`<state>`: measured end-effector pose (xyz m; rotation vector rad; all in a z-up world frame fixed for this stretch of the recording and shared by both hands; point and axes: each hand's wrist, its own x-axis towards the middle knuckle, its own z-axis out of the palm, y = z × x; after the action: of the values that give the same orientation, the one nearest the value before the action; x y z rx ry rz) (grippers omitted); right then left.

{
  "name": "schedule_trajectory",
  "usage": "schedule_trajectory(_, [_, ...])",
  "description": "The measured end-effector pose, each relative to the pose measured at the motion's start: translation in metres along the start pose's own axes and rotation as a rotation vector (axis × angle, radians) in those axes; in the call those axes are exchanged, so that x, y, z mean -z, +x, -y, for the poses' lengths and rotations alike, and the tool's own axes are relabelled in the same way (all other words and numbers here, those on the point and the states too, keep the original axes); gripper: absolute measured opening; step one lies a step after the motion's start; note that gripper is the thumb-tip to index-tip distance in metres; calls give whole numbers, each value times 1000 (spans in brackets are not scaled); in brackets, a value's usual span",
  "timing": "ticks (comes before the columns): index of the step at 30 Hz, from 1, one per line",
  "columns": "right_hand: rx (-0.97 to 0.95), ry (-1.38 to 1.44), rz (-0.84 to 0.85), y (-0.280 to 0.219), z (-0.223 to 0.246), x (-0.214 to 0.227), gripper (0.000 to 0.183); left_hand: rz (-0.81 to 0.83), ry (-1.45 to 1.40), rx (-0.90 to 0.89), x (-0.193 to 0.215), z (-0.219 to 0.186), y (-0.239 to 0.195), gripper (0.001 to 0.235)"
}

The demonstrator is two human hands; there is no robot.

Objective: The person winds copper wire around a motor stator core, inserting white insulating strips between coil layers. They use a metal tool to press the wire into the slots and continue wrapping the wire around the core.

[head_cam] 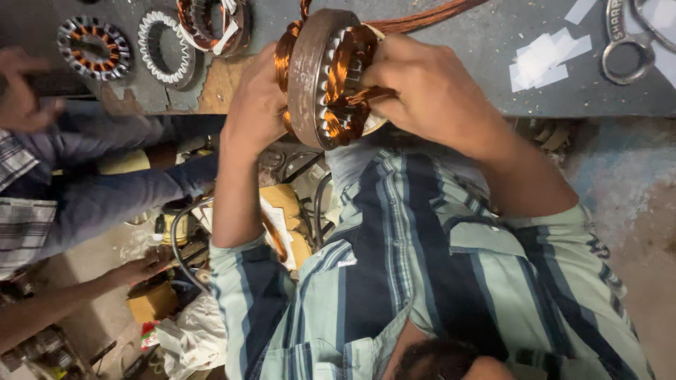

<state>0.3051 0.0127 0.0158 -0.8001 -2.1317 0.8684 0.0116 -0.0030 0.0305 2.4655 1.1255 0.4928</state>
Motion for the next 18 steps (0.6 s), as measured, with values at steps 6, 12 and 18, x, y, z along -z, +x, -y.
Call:
schedule_trajectory(6, [44,-128,-131,-21,16,7,35,54,135,156,-5,-12,-7,44])
schedule_trajectory(12, [-494,-92,-302,-115,2,7,46,-398,35,282,-19,-25,-69,25])
schedule_trajectory(18, [-488,-621,-151,-147,-26,-4,59,-994,-276,-217,-44,-49,-69,22])
